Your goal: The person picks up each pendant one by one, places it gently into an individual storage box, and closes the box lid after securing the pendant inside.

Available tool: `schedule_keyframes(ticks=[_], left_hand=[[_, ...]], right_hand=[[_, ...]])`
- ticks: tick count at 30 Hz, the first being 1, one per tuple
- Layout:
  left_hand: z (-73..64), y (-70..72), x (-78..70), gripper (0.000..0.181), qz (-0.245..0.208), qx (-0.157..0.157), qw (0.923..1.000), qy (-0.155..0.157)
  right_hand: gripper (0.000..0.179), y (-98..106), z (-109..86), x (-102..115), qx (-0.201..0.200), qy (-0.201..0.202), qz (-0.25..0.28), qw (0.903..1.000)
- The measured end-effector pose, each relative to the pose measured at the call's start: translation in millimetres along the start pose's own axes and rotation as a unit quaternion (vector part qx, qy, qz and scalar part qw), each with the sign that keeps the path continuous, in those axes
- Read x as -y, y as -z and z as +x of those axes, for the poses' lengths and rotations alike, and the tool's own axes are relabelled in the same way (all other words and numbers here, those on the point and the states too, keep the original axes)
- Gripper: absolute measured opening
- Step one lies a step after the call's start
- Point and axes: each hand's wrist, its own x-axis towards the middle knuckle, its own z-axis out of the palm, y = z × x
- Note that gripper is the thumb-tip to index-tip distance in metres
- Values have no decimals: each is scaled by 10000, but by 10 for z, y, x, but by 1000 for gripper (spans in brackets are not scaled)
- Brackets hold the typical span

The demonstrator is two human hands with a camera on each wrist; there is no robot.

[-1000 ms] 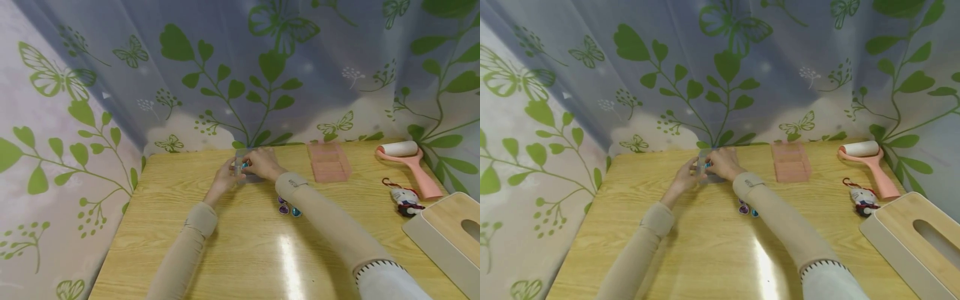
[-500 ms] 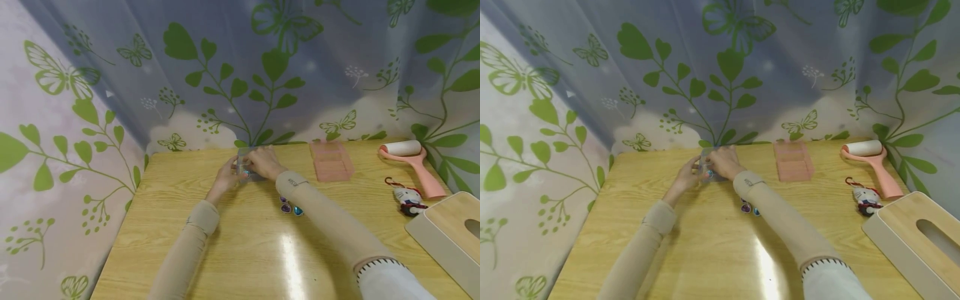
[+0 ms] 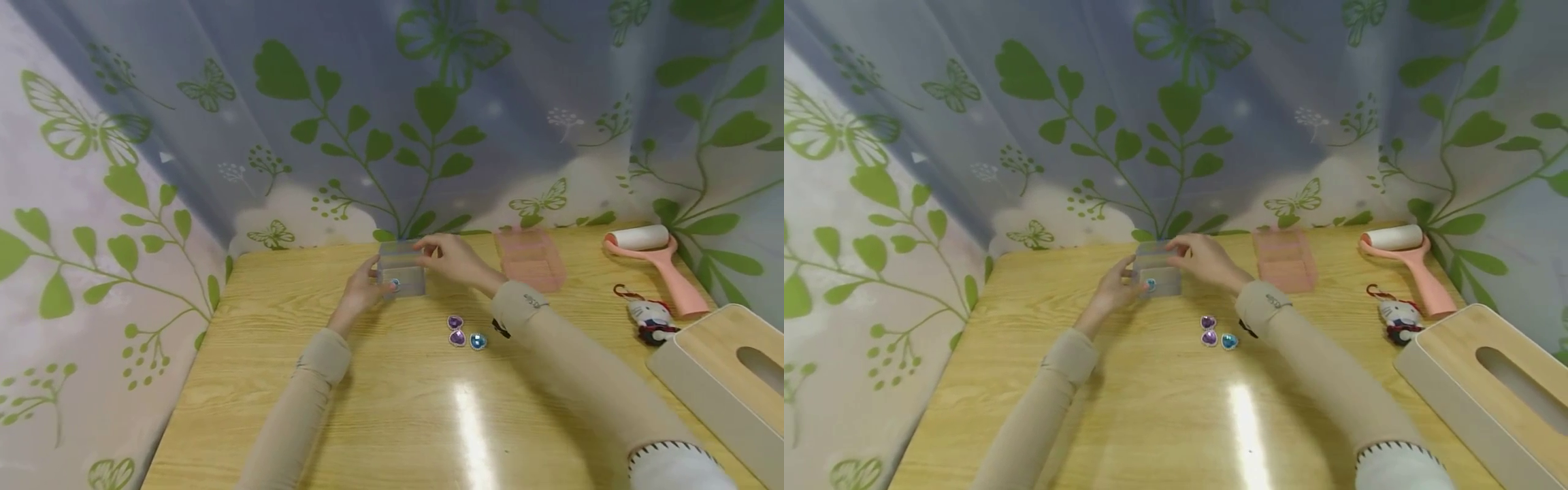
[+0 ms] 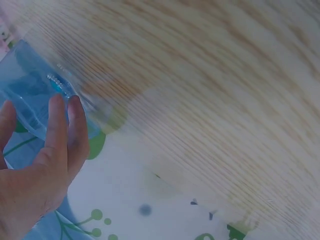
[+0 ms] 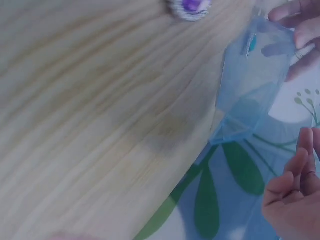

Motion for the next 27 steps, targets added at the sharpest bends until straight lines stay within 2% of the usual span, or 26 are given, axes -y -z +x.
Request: schedule_keyframes(ticks=[13,19,27], left_hand=[[-4,21,-34,85,74,142,9998,-71],[13,23,-49,84,134,132,9998,-59],[11,29,-70,85,252,167,9995,-37]], right_hand=[[37,287,-608,-329,218,-180,384,9989],[39,322,-819,-438,508,-121,136,9985],[42,289,-1019,-474,1035,-33,-81,9946]])
